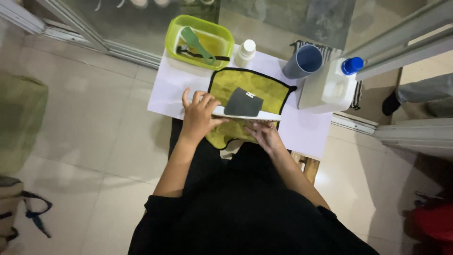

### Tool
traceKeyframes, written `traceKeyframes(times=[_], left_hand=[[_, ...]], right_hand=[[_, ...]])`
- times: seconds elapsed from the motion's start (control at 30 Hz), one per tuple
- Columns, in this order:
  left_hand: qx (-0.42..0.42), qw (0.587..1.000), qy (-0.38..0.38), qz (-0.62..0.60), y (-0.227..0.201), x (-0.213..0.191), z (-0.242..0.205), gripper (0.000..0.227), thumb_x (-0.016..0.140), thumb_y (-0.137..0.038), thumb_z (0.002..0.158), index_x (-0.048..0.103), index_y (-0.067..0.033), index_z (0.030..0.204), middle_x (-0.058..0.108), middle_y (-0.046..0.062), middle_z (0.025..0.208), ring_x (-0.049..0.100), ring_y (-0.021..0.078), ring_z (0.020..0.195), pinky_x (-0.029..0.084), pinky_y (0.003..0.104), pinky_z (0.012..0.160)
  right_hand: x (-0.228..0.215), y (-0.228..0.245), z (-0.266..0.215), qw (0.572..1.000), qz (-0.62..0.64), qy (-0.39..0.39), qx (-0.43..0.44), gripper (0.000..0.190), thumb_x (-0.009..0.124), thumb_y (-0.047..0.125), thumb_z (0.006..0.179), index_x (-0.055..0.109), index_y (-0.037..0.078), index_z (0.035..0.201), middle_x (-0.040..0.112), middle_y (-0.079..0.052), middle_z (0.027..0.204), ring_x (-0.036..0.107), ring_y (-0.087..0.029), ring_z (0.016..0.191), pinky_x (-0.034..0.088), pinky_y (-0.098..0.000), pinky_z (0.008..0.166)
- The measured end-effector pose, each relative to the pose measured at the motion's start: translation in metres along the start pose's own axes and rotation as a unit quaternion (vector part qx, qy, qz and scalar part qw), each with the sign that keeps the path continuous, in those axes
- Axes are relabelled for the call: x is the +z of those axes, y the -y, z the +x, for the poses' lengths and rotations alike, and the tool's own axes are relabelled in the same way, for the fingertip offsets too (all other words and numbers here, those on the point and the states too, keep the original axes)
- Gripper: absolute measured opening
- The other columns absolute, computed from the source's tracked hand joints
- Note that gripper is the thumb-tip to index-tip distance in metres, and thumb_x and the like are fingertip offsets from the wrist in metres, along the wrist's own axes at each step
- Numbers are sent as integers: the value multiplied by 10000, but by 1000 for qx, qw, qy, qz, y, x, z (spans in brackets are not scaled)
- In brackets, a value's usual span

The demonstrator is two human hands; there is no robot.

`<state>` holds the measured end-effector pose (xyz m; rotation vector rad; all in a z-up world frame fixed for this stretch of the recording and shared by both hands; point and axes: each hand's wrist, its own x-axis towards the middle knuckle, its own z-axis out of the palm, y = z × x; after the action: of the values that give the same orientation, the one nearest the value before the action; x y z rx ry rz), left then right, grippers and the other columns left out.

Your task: The person scrubs a gray HOKA slide with a green brush and then wipes it with a yellow cloth. The slide is placed on a white surface with cleaning supplies nearby, and the person repeats the scrubbing and wiping process.

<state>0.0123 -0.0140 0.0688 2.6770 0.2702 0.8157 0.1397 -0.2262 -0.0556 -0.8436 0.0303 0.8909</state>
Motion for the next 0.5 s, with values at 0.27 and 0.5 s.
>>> traceKeyframes(times=[0.27, 0.5], left_hand=[[32, 997, 52, -41, 0, 3, 2, 421, 825, -335, 613, 608, -99, 887, 575, 45, 844, 485, 250, 967, 196, 625, 945], [76, 995, 58, -26, 4, 15, 1, 390, 819, -289, 634, 606, -83, 888, 563, 46, 831, 494, 228, 950, 188, 609, 960]], right_hand=[[-13, -16, 8, 998, 3, -54, -30, 615, 444, -145, 735, 425, 131, 1284, 493, -93, 1255, 539, -332, 1070, 339, -620, 950], [10, -12, 1, 995, 27, -72, -68, 623, 400, -165, 747, 391, 102, 1309, 493, -155, 1222, 559, -380, 1027, 402, -601, 896]])
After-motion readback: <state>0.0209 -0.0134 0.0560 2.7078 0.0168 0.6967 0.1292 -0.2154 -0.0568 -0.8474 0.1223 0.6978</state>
